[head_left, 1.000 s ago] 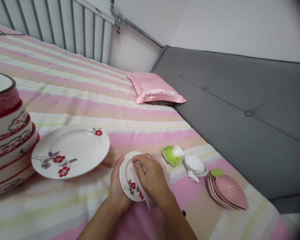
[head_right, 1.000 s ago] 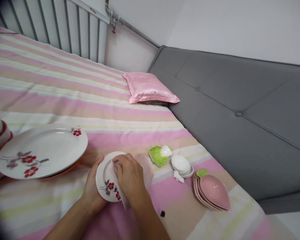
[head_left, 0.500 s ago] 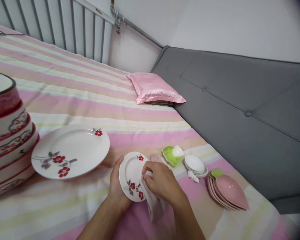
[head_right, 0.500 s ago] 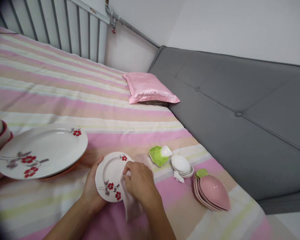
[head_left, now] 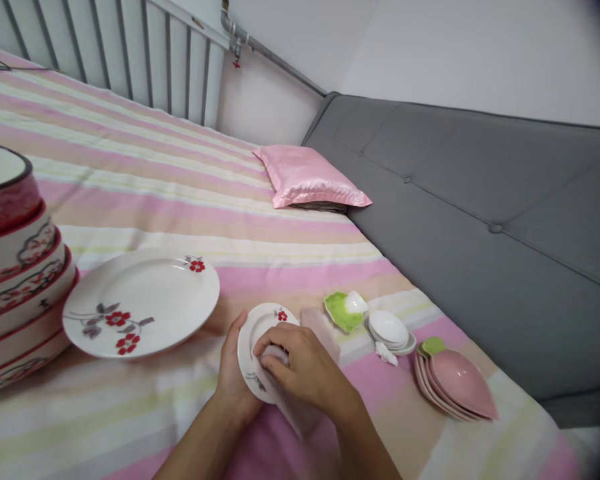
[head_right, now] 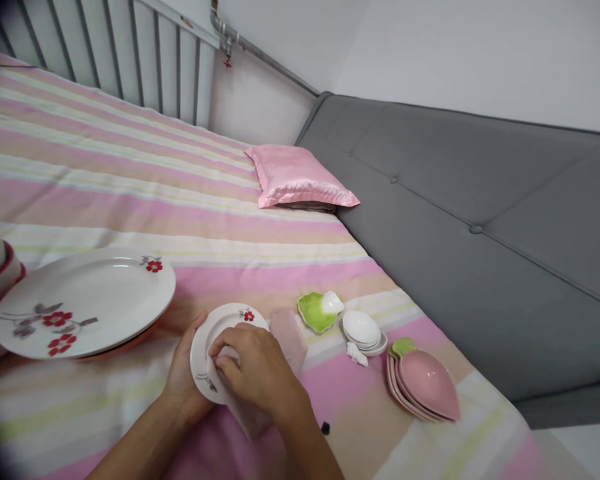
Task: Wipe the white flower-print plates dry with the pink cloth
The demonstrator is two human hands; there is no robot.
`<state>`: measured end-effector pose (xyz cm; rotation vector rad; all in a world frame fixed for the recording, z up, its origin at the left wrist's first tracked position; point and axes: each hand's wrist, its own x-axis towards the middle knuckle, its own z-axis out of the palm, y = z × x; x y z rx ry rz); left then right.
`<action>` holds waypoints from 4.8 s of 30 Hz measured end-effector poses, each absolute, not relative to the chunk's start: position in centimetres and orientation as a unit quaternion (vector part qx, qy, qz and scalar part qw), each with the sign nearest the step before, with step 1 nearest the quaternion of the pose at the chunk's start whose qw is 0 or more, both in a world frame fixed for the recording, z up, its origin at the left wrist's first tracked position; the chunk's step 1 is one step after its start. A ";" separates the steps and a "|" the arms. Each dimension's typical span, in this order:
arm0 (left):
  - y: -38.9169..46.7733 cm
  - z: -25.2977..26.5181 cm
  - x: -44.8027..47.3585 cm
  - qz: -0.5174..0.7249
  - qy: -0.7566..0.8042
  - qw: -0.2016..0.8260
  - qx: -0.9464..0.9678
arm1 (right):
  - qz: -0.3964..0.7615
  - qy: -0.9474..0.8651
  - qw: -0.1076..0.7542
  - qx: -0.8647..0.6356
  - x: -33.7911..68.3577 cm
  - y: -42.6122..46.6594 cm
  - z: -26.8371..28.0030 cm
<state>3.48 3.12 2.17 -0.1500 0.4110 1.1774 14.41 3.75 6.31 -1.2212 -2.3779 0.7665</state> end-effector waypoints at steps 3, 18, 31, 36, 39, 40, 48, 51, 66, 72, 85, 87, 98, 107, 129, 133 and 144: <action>3.1 2.2 3.5 0.561 0.187 0.803 -0.068 | 0.242 -0.838 0.213 -0.440 13.9 4.0 5.8; 3.0 2.4 3.7 0.554 0.230 0.797 -0.073 | 0.139 -0.766 0.111 -0.617 15.3 4.3 5.3; 3.0 2.0 3.5 0.539 0.198 0.816 -0.065 | 0.270 -0.818 0.096 -0.499 16.1 3.2 6.7; 3.2 2.2 3.4 0.551 0.217 0.802 -0.079 | 0.281 -0.829 0.142 -0.461 14.9 3.4 6.6; 3.2 2.4 3.4 0.551 0.214 0.803 -0.079 | 0.263 -0.829 0.179 -0.461 14.0 3.5 6.3; 3.2 2.5 3.4 0.552 0.210 0.803 -0.078 | 0.253 -0.828 0.189 -0.463 13.8 3.6 6.1; 3.1 2.0 3.6 0.561 0.217 0.793 -0.094 | 0.164 -0.797 0.207 -0.543 13.6 4.5 4.4; 3.1 2.1 3.7 0.556 0.217 0.798 -0.085 | 0.141 -0.777 0.177 -0.587 14.0 4.8 4.4; 3.0 2.1 3.5 0.547 0.220 0.805 -0.056 | 0.238 -0.791 0.074 -0.559 16.0 3.1 7.0; 3.1 2.1 3.5 0.552 0.215 0.803 -0.062 | 0.265 -0.826 0.137 -0.479 14.7 3.1 6.9; 3.2 2.0 3.5 0.581 0.204 0.781 -0.104 | 0.176 -0.795 0.268 -0.515 13.1 4.5 4.0; 3.2 2.0 3.6 0.577 0.215 0.782 -0.094 | 0.163 -0.787 0.266 -0.532 13.3 4.8 3.8; 3.1 2.0 3.6 0.551 0.240 0.796 -0.075 | 0.140 -0.750 0.130 -0.633 15.4 4.6 4.9; 3.0 2.1 3.4 0.545 0.214 0.808 -0.066 | 0.272 -0.796 0.097 -0.532 15.5 3.4 6.7; 2.9 2.5 3.9 0.566 0.247 0.783 -0.072 | 0.125 -0.749 0.256 -0.599 13.5 4.9 3.7; 3.0 2.3 3.8 0.559 0.235 0.793 -0.056 | 0.089 -0.734 0.162 -0.654 14.2 4.6 4.4; 2.9 2.4 3.8 0.549 0.223 0.802 -0.071 | 0.161 -0.770 0.056 -0.615 16.4 3.5 6.2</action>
